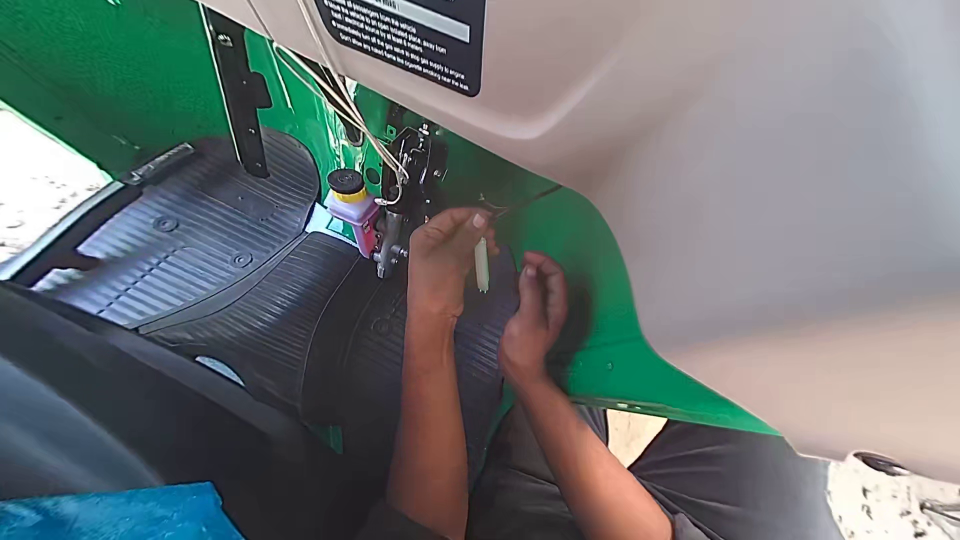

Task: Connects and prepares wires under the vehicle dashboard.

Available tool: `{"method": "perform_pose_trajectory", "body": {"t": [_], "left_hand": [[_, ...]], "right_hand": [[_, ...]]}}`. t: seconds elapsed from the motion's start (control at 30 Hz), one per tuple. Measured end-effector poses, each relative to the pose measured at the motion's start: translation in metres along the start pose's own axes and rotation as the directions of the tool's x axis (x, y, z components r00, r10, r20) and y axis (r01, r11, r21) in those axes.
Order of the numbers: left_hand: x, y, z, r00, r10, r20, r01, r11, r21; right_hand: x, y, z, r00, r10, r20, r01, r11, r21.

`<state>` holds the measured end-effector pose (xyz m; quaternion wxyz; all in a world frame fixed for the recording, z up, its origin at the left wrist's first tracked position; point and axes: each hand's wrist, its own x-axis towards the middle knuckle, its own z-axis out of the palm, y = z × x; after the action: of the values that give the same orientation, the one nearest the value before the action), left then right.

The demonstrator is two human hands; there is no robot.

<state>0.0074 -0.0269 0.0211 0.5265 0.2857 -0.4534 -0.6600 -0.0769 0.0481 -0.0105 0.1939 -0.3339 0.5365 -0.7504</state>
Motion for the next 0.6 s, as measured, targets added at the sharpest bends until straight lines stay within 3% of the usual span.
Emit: {"method": "perform_pose_trajectory", "body": {"t": [0.2, 0.37, 0.6], "left_hand": [[0.001, 0.0, 0.0, 0.994, 0.088, -0.059, -0.084, 0.994, 0.068], [0.01, -0.001, 0.002, 0.984, 0.144, -0.102, -0.141, 0.989, 0.03], [-0.003, -0.001, 0.002, 0.961, 0.236, -0.145, -0.202, 0.956, 0.215]], "right_hand": [[0.027, -0.01, 0.043, 0.996, -0.001, 0.089, -0.017, 0.98, 0.197], [0.032, -0.002, 0.034, 0.986, -0.029, 0.163, -0.002, 0.982, 0.187], [0.038, -0.006, 0.039, 0.989, -0.025, 0.142, -0.004, 0.98, 0.2]]}}
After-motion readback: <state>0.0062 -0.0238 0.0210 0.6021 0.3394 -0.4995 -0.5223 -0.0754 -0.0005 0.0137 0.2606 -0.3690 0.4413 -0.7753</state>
